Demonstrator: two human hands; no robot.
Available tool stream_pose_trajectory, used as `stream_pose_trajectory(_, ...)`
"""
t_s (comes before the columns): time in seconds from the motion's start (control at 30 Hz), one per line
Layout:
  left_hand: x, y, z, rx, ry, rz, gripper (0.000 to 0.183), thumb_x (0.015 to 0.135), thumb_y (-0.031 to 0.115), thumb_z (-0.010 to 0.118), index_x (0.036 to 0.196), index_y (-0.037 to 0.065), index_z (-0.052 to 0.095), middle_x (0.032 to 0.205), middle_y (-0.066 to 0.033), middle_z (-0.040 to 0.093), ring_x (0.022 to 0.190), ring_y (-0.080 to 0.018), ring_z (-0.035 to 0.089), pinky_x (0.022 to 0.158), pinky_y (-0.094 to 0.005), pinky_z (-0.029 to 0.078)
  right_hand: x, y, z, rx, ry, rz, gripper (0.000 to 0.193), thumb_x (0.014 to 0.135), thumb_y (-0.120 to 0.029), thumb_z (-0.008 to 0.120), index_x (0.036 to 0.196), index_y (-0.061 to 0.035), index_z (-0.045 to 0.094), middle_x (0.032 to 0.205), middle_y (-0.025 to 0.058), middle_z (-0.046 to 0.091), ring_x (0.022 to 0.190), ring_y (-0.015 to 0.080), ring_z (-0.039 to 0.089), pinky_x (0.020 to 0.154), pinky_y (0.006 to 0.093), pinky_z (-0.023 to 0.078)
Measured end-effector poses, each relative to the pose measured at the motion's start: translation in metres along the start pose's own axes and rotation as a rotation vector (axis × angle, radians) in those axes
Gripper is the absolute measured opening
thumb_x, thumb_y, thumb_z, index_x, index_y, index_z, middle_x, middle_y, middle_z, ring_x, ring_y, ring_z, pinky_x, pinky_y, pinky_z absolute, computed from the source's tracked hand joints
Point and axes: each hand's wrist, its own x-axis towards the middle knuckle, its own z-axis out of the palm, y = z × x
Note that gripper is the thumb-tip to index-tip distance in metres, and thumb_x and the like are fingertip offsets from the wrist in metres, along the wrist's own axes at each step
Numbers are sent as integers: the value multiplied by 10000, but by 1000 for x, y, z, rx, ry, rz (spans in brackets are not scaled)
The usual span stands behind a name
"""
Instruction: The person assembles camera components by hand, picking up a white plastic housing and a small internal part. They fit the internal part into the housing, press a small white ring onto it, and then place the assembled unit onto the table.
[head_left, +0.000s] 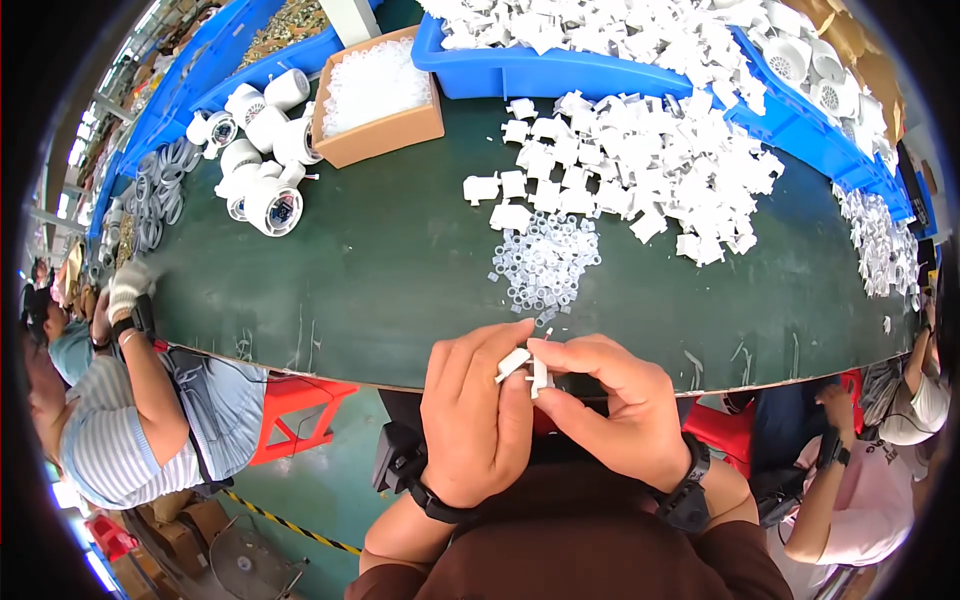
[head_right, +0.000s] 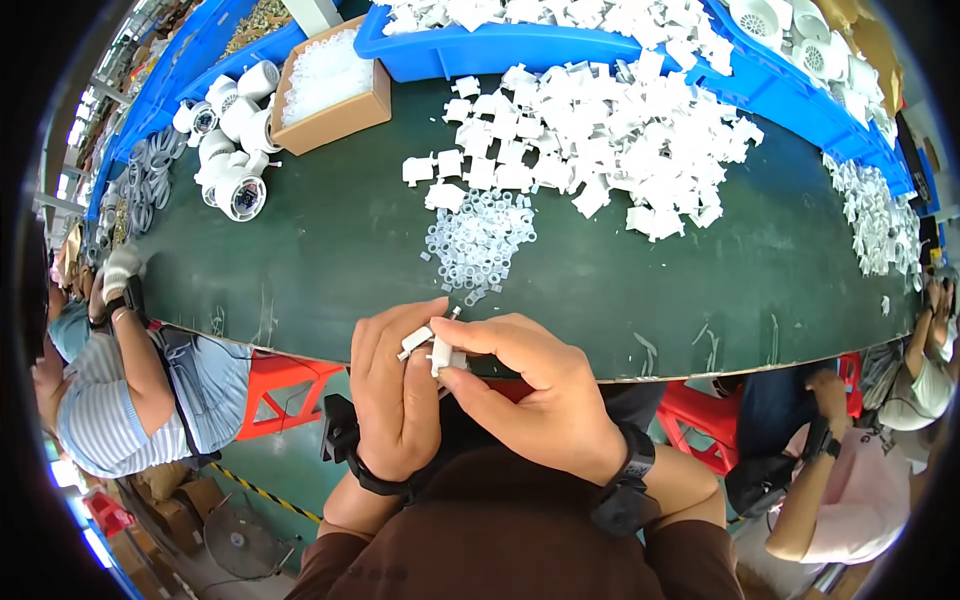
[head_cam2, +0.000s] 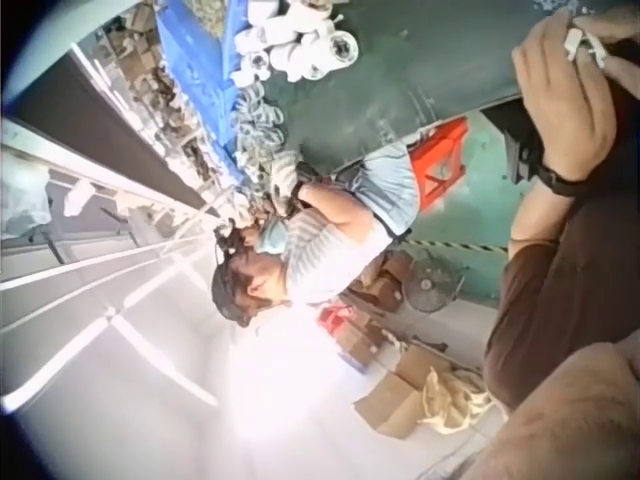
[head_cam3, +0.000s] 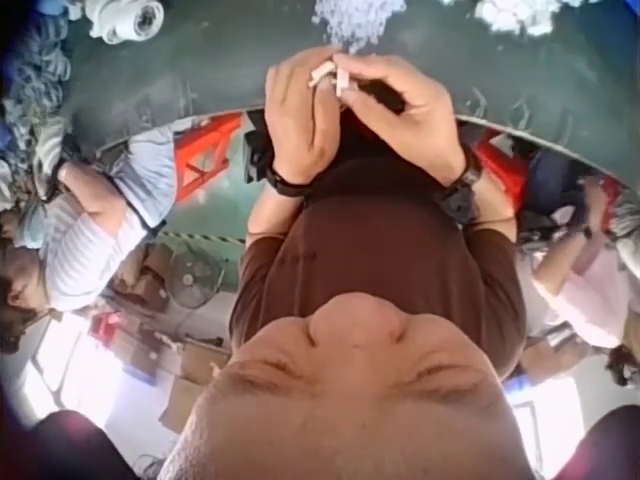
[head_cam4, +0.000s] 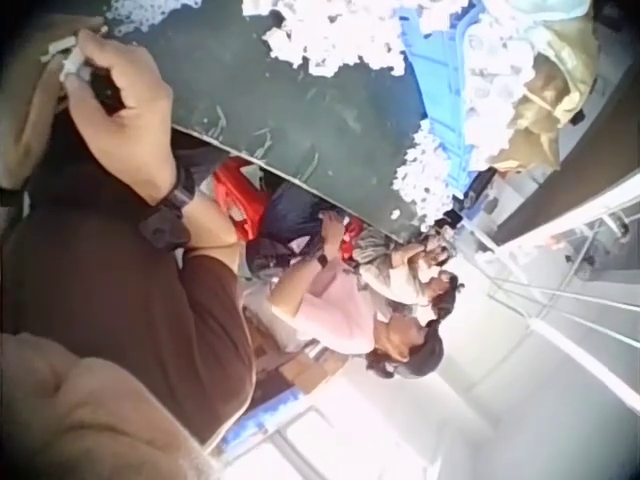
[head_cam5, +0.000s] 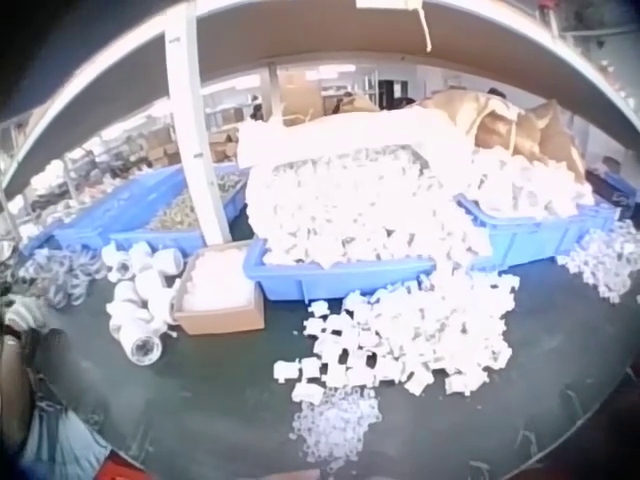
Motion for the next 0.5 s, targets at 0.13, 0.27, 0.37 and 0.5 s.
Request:
stream_pose_trajectory(0.13,1,-1,-2,-7,-24,0,360,952,152,492,1223,-31,643,1130,-188,668,944,-361,591,849,-431,480,0,2,3,23,51,6,432,877,118,698,1294,9,663,1138,95,674,1047,164,650,945,309,511)
stream_pose_trajectory(0.27,-2,-5,3,3,-9,29,393,964,221,460,1203,-33,641,1125,-188,668,944,-363,591,848,-433,477,0,4,9,-26,97,-51,434,869,119,711,1285,6,668,1138,93,670,1000,165,646,902,303,516)
stream_pose_trajectory(0.37,-3,-5,6,14,-2,33,404,965,262,462,1182,-27,643,1123,-182,670,946,-357,592,845,-432,475,-2,9,19,-165,187,-193,438,845,121,723,1263,-2,677,1090,77,680,938,184,635,838,308,509)
stream_pose_trajectory(0.5,-4,-6,8,39,24,59,410,964,295,474,1163,-20,645,1107,-163,679,939,-351,595,843,-431,472,-1,14,31,-263,304,-293,462,787,120,751,1225,-11,688,983,51,694,899,218,616,790,324,479)
